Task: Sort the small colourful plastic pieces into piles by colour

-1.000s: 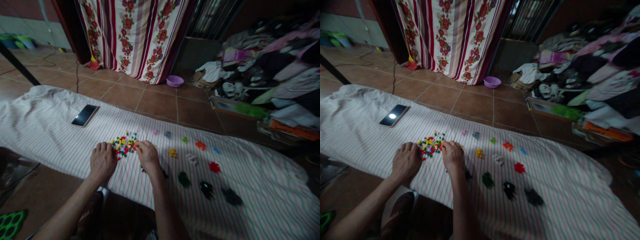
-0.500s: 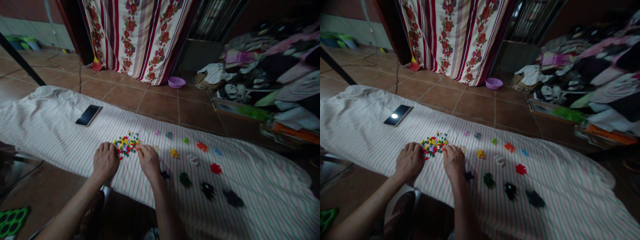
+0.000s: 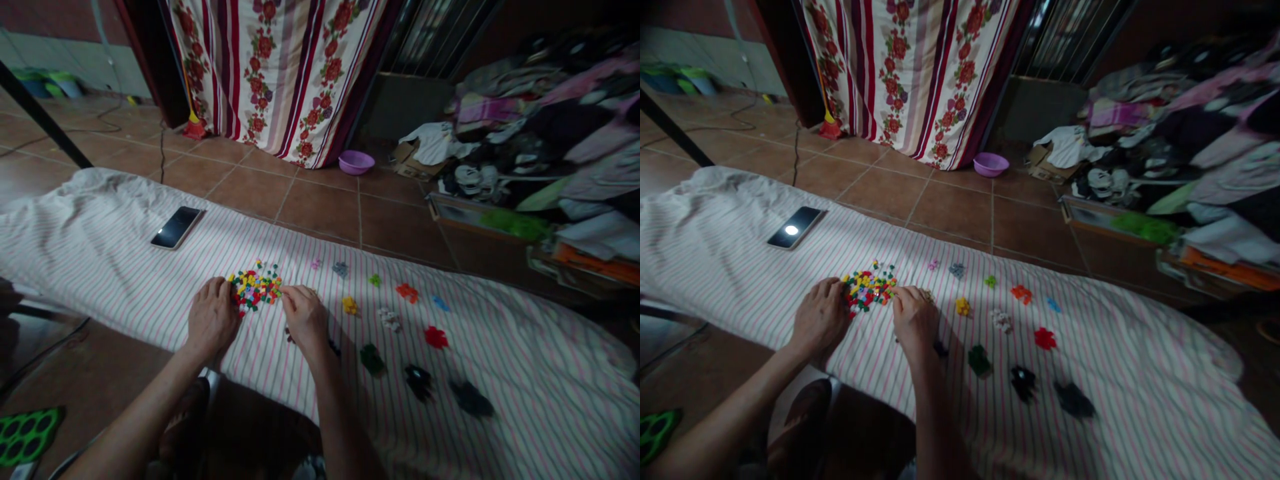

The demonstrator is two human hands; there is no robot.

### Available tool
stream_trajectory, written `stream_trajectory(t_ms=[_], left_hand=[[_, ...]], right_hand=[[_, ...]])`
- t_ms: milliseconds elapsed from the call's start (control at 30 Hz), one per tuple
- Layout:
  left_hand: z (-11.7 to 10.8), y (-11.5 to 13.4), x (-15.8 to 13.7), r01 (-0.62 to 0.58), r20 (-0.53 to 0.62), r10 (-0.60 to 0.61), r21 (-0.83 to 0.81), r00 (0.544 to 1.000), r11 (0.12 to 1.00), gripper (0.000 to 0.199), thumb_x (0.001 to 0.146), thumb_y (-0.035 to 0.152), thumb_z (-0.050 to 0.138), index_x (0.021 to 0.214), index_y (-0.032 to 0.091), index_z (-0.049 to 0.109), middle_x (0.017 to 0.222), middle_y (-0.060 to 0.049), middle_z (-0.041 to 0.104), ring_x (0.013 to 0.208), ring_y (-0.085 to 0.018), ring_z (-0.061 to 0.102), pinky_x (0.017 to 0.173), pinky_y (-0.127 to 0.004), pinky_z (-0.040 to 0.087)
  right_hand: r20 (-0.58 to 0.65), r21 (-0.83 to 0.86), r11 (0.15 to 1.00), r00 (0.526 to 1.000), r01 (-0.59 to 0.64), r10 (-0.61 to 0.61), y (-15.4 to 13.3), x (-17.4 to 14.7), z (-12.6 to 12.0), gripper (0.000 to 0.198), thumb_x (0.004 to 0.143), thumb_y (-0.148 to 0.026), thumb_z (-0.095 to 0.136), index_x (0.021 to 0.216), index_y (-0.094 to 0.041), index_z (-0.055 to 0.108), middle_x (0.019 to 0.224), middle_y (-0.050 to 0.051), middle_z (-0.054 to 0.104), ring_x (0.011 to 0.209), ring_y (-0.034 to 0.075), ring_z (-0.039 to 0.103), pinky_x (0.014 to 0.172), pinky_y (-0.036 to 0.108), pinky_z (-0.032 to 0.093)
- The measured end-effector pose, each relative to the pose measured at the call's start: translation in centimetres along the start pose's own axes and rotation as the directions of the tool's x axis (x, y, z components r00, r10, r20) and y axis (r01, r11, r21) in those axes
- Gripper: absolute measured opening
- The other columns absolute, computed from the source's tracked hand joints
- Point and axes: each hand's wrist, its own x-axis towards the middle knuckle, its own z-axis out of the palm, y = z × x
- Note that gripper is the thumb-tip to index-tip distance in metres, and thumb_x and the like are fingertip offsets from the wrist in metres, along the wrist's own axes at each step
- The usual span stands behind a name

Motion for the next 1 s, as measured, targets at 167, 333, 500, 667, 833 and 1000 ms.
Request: stream_trajectory(t_ms=[167, 333, 500, 667, 833, 1000], left_hand=[[2.1, -0.9, -0.4, -0.089, -0.063, 0.083, -0.11, 0.995, 0.99, 0.042, 0.085, 0.016, 0.043, 0.126, 0.011, 0.052, 0.137, -0.019, 0.056, 0.135, -0.031, 0.045, 0.11, -0.05, 0.041], [2.6, -0.9, -0.3, -0.132, -0.095, 0.11, -0.281, 0.989, 0.951, 0.042, 0.091, 0.02, 0.036, 0.129, 0.012, 0.051, 0.139, -0.017, 0.055, 0.137, -0.027, 0.045, 0.113, -0.05, 0.042], [1.8, -0.9, 0.6, -0.122, -0.104, 0.089, -0.38, 0.991, 0.917, 0.04, 0.097, 0.025, 0.03, 0.13, 0.018, 0.051, 0.141, -0.014, 0.055, 0.137, -0.022, 0.046, 0.112, -0.048, 0.044], [2.4, -1.2, 1.3, -0.221, -0.062, 0.212, -0.245, 0.975, 0.944, 0.051, 0.095, 0.044, 0.041, 0.141, 0.022, 0.043, 0.149, -0.016, 0.046, 0.147, -0.033, 0.03, 0.114, -0.061, 0.033], [3.6, -0.4, 1.4, -0.274, -0.048, 0.271, -0.226, 0.961, 0.935, 0.084, 0.088, 0.064, 0.048, 0.151, 0.013, 0.028, 0.154, -0.023, 0.037, 0.148, -0.036, 0.027, 0.116, -0.057, 0.033], [3.4, 0.6, 1.9, -0.295, -0.105, 0.276, -0.4, 0.955, 0.868, 0.068, 0.093, 0.045, 0.048, 0.15, 0.013, 0.029, 0.148, -0.02, 0.047, 0.143, -0.03, 0.038, 0.114, -0.052, 0.039]], right_hand=[[0.052, 0.038, 0.997, 0.996, 0.072, -0.073, -0.4, -0.1, 0.6, 0.024, 0.094, -0.017, 0.051, 0.103, -0.026, 0.072, 0.103, 0.003, 0.072, 0.101, 0.018, 0.063, 0.093, 0.029, 0.045], [0.044, 0.062, 0.995, 0.996, 0.075, -0.077, -0.2, 0.1, 1.0, 0.024, 0.094, -0.017, 0.051, 0.101, -0.025, 0.072, 0.102, 0.002, 0.073, 0.1, 0.018, 0.063, 0.093, 0.029, 0.045], [0.006, 0.063, 0.996, 0.998, 0.057, -0.057, 0.1, 0.5, 1.0, 0.025, 0.094, -0.017, 0.05, 0.102, -0.025, 0.073, 0.103, 0.003, 0.072, 0.101, 0.017, 0.063, 0.094, 0.03, 0.046], [-0.003, 0.043, 0.999, 1.0, 0.0, 0.0, 0.1, 0.9, 0.9, 0.03, 0.093, -0.016, 0.049, 0.111, -0.024, 0.071, 0.11, 0.005, 0.071, 0.103, 0.018, 0.064, 0.093, 0.03, 0.048], [0.043, 0.011, 1.0, 0.999, 0.009, -0.009, 0.0, 1.2, 1.3, 0.038, 0.093, -0.012, 0.046, 0.121, -0.023, 0.068, 0.115, 0.008, 0.071, 0.108, 0.019, 0.064, 0.095, 0.031, 0.049], [0.073, 0.132, 0.99, 0.995, 0.057, -0.068, -0.6, 1.5, 2.0, 0.038, 0.097, -0.015, 0.04, 0.123, -0.022, 0.066, 0.12, 0.007, 0.07, 0.112, 0.018, 0.064, 0.098, 0.03, 0.05]])
